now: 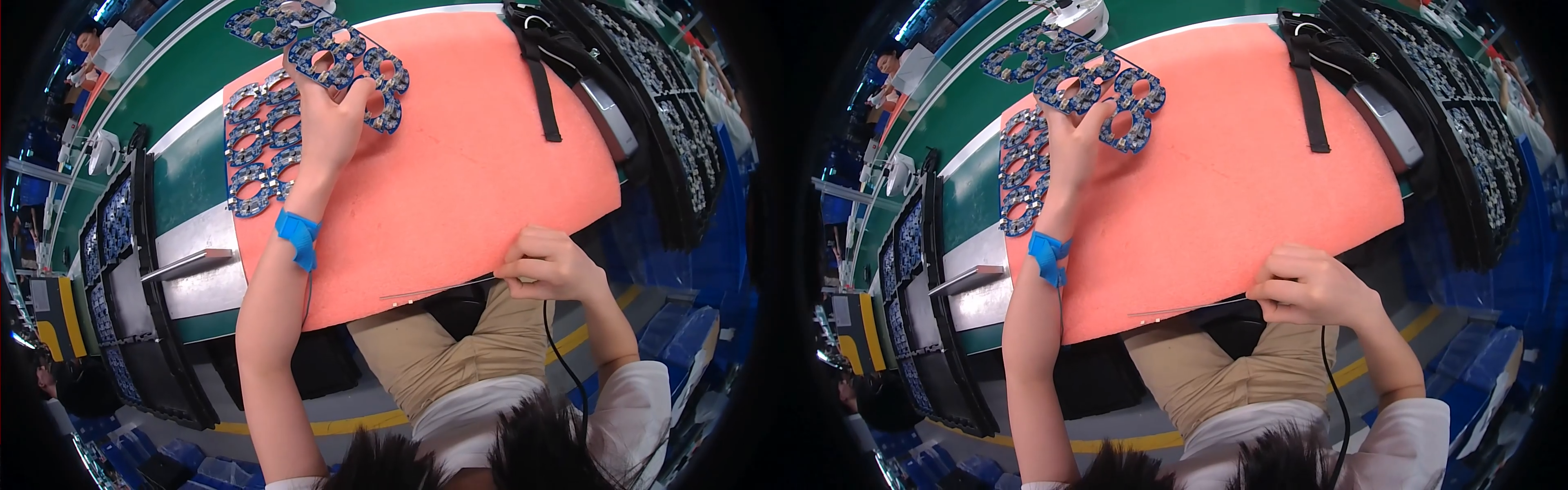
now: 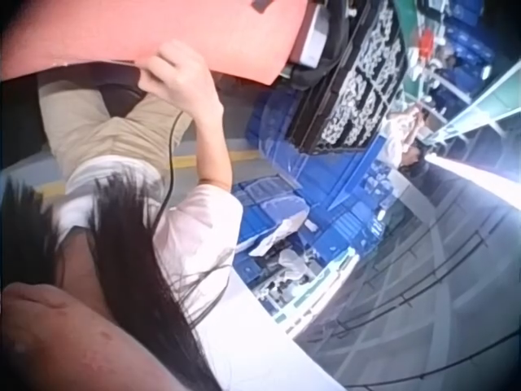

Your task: Manually assemble and inspect LED circuit board panels by placing components and clearing debris at a factory workstation.

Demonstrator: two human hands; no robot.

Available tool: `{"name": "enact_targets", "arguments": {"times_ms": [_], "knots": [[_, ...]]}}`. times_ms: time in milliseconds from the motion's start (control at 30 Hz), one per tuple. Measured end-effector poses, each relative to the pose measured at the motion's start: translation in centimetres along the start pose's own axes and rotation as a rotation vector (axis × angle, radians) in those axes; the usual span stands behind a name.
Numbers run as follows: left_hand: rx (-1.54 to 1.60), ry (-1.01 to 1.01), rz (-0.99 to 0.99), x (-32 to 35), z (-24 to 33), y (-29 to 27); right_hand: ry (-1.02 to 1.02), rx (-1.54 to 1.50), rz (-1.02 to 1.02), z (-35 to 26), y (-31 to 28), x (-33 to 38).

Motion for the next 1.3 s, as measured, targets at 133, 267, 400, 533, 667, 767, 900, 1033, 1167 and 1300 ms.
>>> {"name": "enact_targets", "arguments": {"times_ms": [133, 267, 400, 533, 667, 767, 900, 1033, 1167, 1300], "knots": [[0.002, 0.023, -0.011, -0.1, 0.2, 0.0, -0.004, -0.005, -0.004, -0.1, 0.0, 0.0], [-0.029, 0.013, -0.014, -0.1, 0.1, 0.0, -0.007, 0.001, -0.002, -0.1, -0.1, 0.0], [-0.029, 0.024, -0.037, -0.3, 0.0, 0.2, -0.011, -0.003, 0.000, -0.1, -0.1, 0.1], [-0.013, 0.026, -0.025, -0.1, 0.2, 0.1, -0.013, -0.007, -0.003, -0.1, -0.1, 0.1], [0.025, -0.001, -0.002, 0.0, 0.0, -0.1, -0.012, -0.020, -0.015, -0.1, 0.0, 0.2], [0.020, -0.018, -0.028, 0.0, -0.2, 0.2, -0.007, -0.021, -0.020, 0.1, -0.2, 0.4], [-0.032, -0.001, -0.051, -0.3, -0.2, 0.3, -0.010, -0.030, -0.012, 0.1, -0.2, 0.5], [-0.006, 0.008, -0.032, -0.3, 0.3, 0.4, -0.002, -0.021, -0.023, 0.2, -0.4, 0.6], [0.031, 0.010, -0.029, -0.5, 0.3, 0.1, -0.021, -0.007, -0.044, -0.4, -0.7, 0.3], [-0.015, -0.029, 0.011, -0.2, -2.0, -0.5, 0.002, 0.118, -0.116, 0.6, 0.6, 1.1]]}}
Point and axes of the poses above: each hand's wrist, its own x-axis away from the middle knuckle, its own y-axis out of the palm, z = x × y, the point moved 8 cm from there along -x, towards the middle knuckle, and after that the axes turned 10 degrees about z, right-handed, at the moved point
